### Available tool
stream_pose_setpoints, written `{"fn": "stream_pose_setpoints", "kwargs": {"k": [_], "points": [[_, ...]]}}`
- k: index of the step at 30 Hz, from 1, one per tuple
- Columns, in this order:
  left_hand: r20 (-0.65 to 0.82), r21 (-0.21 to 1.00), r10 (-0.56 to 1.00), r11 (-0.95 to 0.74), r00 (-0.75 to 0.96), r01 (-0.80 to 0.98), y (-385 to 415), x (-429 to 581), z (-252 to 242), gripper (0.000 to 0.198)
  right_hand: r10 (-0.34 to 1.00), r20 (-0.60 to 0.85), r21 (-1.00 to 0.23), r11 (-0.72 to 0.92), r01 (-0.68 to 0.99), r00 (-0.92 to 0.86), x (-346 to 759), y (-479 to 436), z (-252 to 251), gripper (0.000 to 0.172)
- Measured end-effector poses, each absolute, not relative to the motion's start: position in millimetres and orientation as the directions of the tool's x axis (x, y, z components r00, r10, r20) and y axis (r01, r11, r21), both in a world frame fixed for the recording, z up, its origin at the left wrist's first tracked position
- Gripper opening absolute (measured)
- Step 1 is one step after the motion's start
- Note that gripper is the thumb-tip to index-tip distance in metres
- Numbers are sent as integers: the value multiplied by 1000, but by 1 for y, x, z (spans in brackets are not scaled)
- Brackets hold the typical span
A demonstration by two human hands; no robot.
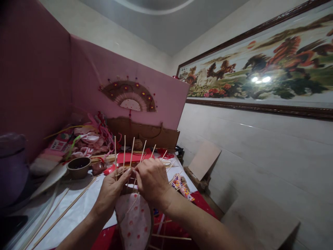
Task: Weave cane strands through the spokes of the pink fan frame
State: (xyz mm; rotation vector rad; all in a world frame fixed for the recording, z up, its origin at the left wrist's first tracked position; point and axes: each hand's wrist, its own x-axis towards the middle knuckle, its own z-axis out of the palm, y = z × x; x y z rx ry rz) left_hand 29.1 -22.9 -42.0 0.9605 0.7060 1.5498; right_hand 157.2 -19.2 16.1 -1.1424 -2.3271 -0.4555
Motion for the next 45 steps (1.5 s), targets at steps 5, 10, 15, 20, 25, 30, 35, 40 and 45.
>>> {"fn": "stream_pose_setpoints", "kwargs": {"k": [5, 10, 15, 20, 25, 30, 35, 40, 45], "points": [[201, 847, 977, -209, -71, -489, -22, 30, -42, 26, 635, 563, 117, 572, 812, -528, 153, -20, 16, 15], [203, 856, 975, -223, -94, -467, -23, 29, -42, 25, 614, 572, 185, 550, 814, -544, 149, -18, 14, 17], [206, 856, 975, -222, -86, -467, -23, 29, -42, 26, 598, 568, 243, 535, 809, -566, 148, -19, 15, 19], [204, 857, 977, -209, -62, -470, -23, 30, -41, 24, 585, 591, 243, 527, 815, -555, 147, -19, 14, 16], [185, 865, 978, -208, -95, -456, -23, 31, -42, 26, 526, 684, 185, 546, 817, -506, 146, -14, 8, 17], [164, 865, 981, -192, -100, -464, -21, 30, -43, 27, 484, 755, 137, 543, 828, -442, 144, -11, -2, 18], [143, 866, 985, -171, -95, -471, -20, 30, -43, 28, 466, 803, 57, 562, 825, -373, 144, -9, -10, 16], [144, 863, 988, -157, -65, -481, -22, 32, -43, 27, 475, 830, -42, 576, 816, -292, 146, -10, -15, 14], [132, 864, 990, -139, -48, -484, -25, 37, -44, 27, 478, 850, -126, 591, 796, -220, 149, -13, -22, 16]]}}
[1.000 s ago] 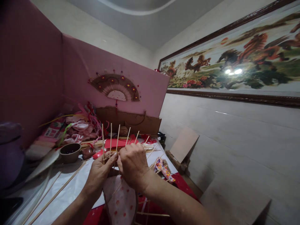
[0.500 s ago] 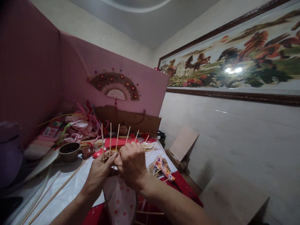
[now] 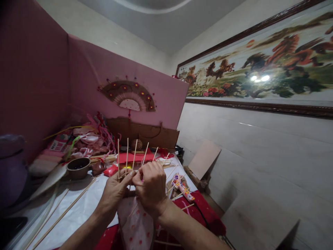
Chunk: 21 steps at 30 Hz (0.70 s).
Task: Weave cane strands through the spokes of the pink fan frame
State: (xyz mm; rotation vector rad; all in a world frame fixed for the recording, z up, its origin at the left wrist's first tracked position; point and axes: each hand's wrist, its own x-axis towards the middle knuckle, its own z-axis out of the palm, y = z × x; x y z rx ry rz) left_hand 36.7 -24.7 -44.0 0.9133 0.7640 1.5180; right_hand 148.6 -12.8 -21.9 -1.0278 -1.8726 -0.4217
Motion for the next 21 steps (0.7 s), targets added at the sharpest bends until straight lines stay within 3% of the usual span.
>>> {"fn": "stream_pose_setpoints", "kwargs": {"k": [10, 13, 18, 21], "points": [[106, 880, 992, -129, -76, -458, -18, 30, -46, 31, 369, 928, -179, 550, 816, -45, 189, -10, -11, 16], [102, 881, 994, -112, -47, -459, -17, 27, -46, 30, 387, 913, -315, 463, 828, 131, 224, -17, -2, 17], [96, 883, 995, -103, -38, -458, -16, 28, -47, 28, 476, 748, -609, 214, 764, 463, 317, -24, -4, 27], [72, 886, 996, -86, -47, -455, -16, 29, -46, 29, 453, 624, -694, -53, 718, 637, 389, -26, -17, 34]]}}
